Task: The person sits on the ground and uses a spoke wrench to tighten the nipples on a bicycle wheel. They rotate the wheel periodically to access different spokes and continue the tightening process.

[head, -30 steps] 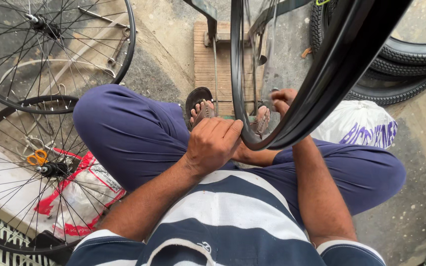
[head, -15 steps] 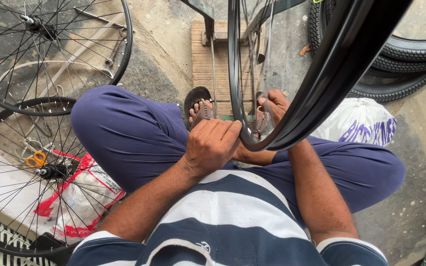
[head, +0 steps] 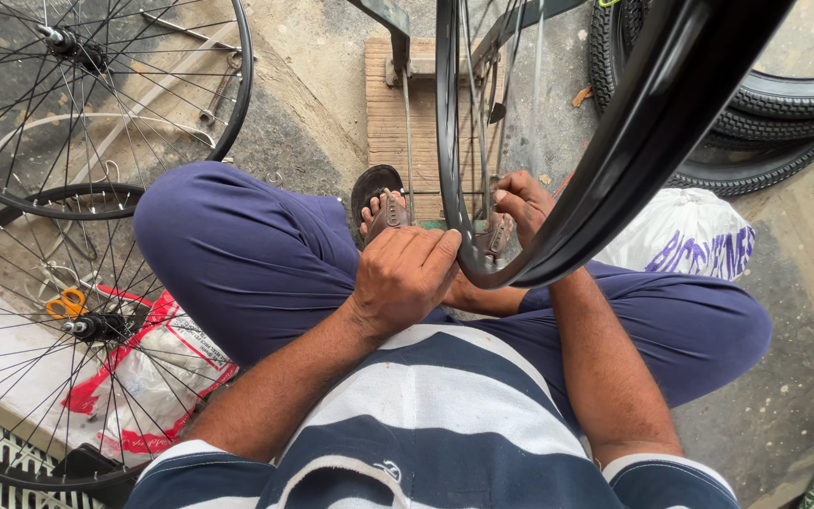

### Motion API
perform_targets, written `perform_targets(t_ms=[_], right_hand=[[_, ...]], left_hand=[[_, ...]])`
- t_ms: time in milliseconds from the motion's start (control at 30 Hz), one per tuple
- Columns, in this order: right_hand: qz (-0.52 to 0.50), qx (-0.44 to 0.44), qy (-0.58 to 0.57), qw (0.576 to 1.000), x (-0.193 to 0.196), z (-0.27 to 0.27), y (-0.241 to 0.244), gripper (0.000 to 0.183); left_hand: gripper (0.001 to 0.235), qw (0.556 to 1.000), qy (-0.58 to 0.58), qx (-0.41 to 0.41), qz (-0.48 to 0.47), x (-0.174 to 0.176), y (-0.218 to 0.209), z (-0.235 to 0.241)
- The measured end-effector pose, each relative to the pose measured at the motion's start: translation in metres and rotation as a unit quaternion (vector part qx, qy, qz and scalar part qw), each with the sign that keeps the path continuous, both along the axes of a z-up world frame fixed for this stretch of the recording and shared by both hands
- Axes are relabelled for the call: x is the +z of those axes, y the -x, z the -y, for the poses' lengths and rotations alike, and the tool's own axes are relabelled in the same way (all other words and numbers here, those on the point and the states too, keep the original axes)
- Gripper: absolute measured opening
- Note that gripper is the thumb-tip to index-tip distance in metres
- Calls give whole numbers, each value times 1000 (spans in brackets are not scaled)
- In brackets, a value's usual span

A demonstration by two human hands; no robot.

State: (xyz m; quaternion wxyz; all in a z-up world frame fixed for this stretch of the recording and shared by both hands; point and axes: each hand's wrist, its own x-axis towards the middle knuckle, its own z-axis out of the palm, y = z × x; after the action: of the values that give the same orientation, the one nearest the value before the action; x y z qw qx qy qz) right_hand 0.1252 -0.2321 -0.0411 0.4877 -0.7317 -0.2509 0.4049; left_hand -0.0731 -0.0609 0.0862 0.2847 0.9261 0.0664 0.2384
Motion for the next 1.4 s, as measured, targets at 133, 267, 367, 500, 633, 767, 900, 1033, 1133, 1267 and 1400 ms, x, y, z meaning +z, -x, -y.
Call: perform_targets(t_ms=[133,267,367,500,633,767,900,1033,1133,1267,1400], right_hand=[[29,-2,133,991,-1,1,-3,42],[-21,-39,71,996,-6,3,1,46],[-5,-64,81,995,-2,0,2,42],[36,-86,49,994,8,1,-3,29],[36,-91,-2,995,20,-2,-16,23],[-53,-74,-35,995,48,-14,-13,29],[-88,-15,-25,996,62,-35,4,28],[-123,23,-22,992,81,-40,7,29],[-106,53,1,993,92,-43,6,30],[-63,59,-10,996,84,-46,5,33],[-209,11,-34,977,87,-45,7,38]], left_hand=[[27,1000,5,1,4,0,0,0],[27,1000,1,-1,3,-4,1,1],[26,1000,2,-4,-1,-6,-2,1],[20,999,37,-25,-19,3,-2,-6],[44,962,260,-50,72,2,-6,-37],[62,883,455,92,-63,-21,-42,-61],[79,970,239,23,27,-48,-70,-64],[66,894,437,-1,-97,-56,-66,-58],[68,890,446,-7,-99,-57,-68,-63],[70,883,458,-7,-104,-57,-68,-61],[72,883,459,-7,-97,-64,-69,-60]])
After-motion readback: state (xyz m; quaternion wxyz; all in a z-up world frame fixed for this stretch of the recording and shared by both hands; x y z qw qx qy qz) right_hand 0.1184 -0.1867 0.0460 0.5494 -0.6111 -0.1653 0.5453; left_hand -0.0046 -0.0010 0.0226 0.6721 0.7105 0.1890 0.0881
